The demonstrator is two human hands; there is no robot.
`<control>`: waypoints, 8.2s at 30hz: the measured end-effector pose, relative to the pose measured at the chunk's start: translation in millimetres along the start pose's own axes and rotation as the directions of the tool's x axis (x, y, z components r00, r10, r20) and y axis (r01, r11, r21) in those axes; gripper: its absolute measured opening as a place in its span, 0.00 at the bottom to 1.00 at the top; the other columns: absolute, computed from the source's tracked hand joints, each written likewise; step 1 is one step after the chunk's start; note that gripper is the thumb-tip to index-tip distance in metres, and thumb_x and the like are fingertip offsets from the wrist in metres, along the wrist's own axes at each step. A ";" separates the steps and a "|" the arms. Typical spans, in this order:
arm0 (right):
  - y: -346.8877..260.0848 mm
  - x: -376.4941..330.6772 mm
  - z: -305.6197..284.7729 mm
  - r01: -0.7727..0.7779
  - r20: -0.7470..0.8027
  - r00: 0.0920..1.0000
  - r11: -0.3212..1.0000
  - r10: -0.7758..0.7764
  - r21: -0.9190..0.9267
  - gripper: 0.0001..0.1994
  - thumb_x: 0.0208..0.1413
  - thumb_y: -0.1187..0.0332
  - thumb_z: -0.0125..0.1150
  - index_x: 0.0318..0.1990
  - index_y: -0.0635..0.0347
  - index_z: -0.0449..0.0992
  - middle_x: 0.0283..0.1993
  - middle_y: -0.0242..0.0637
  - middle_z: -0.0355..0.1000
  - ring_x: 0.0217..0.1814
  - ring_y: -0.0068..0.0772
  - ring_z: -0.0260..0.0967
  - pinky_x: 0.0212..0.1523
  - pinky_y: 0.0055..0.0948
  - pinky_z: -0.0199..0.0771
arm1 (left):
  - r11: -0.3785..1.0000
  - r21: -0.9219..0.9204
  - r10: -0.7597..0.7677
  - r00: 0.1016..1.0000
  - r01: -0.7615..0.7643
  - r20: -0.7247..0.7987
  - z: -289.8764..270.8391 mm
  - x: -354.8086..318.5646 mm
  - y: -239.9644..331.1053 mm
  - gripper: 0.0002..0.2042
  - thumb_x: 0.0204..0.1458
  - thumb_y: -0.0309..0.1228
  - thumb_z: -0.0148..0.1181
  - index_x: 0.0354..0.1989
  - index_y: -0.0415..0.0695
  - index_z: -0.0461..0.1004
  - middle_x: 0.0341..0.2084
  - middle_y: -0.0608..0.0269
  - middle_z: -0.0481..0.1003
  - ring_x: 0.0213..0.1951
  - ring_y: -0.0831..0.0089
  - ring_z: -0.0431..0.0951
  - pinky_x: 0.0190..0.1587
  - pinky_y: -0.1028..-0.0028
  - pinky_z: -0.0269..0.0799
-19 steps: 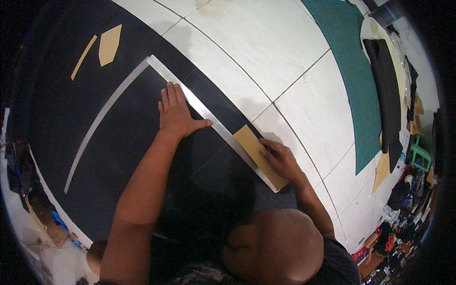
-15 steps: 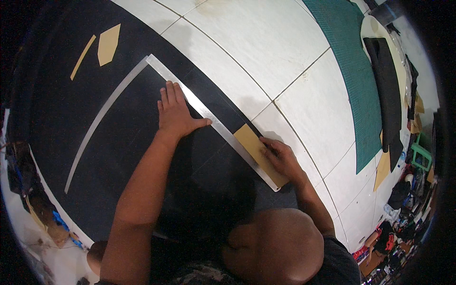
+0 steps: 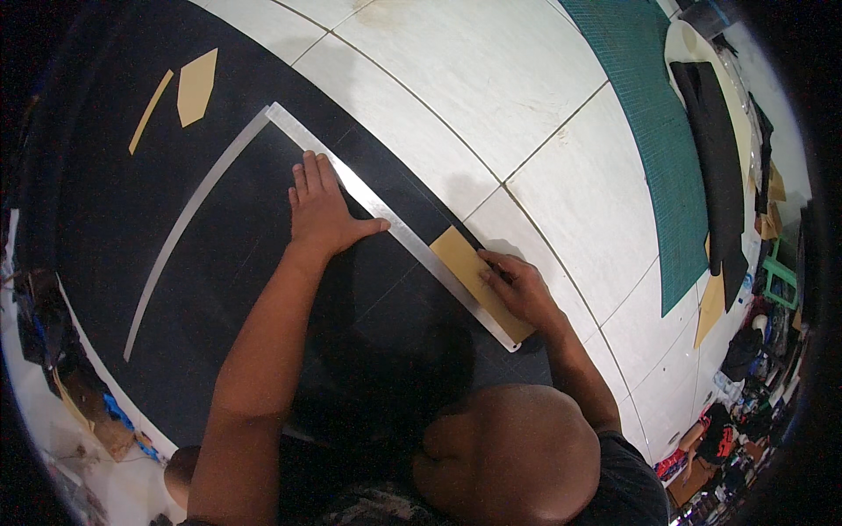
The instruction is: The person uses a straight edge and a piece of chalk to mark grid lines and patterns onto a large piece of dark fabric spread on the floor.
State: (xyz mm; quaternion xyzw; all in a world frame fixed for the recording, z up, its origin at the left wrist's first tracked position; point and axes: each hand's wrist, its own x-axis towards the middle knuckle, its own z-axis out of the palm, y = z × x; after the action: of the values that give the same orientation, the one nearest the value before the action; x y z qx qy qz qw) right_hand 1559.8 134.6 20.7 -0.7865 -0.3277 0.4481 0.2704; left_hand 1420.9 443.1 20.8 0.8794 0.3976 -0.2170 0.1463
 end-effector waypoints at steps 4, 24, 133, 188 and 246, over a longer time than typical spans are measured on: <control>0.5 0.8 0.0 -0.018 -0.009 1.000 1.000 0.018 -0.011 0.19 0.67 0.64 0.57 0.63 0.53 0.73 0.59 0.47 0.73 0.58 0.43 0.74 0.59 0.38 0.74 | 1.000 0.003 -0.007 1.000 0.007 0.022 -0.8 0.6 -1.1 0.71 0.29 0.65 0.77 0.74 0.34 0.39 0.74 0.37 0.39 0.75 0.41 0.38 0.73 0.45 0.47; -120.6 195.2 62.7 0.562 -0.389 0.779 0.823 -0.492 0.086 0.13 0.65 0.65 0.55 0.45 0.67 0.79 0.47 0.49 0.79 0.50 0.49 0.77 0.53 0.39 0.75 | 1.000 0.022 -0.020 0.991 0.017 0.130 -18.3 -0.9 5.6 0.72 0.31 0.65 0.75 0.74 0.30 0.35 0.75 0.36 0.35 0.76 0.41 0.36 0.73 0.46 0.47; -15.9 19.4 60.6 -0.007 -0.255 0.967 1.000 0.011 0.018 0.12 0.60 0.67 0.62 0.50 0.56 0.79 0.45 0.48 0.75 0.49 0.51 0.74 0.50 0.44 0.74 | 0.998 -0.057 0.013 1.000 -0.013 0.001 18.1 -19.5 -25.1 0.73 0.28 0.67 0.76 0.75 0.35 0.36 0.75 0.38 0.37 0.76 0.44 0.37 0.73 0.45 0.43; -121.0 186.9 78.4 0.316 -0.339 0.873 0.937 -0.350 -0.150 0.11 0.60 0.66 0.58 0.44 0.63 0.81 0.40 0.54 0.75 0.45 0.57 0.74 0.47 0.49 0.74 | 0.981 -0.173 0.070 0.993 -0.086 -0.095 18.9 -20.8 -36.8 0.71 0.24 0.60 0.81 0.73 0.33 0.43 0.73 0.32 0.42 0.74 0.40 0.43 0.71 0.39 0.45; -114.7 189.9 75.2 0.326 -0.314 0.875 0.928 -0.368 -0.179 0.12 0.61 0.64 0.60 0.47 0.59 0.83 0.40 0.52 0.77 0.43 0.51 0.75 0.46 0.44 0.75 | 0.998 0.066 -0.031 0.987 0.021 0.160 -11.7 -20.6 -17.0 0.71 0.30 0.59 0.79 0.74 0.33 0.36 0.75 0.37 0.38 0.76 0.45 0.38 0.74 0.44 0.35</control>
State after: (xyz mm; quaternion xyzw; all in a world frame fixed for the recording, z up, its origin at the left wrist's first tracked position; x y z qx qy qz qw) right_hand 1535.0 361.8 -31.0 -0.7955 -0.4381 0.2278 0.3512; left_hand 1398.9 445.9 39.8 0.8579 0.3888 -0.3020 0.1469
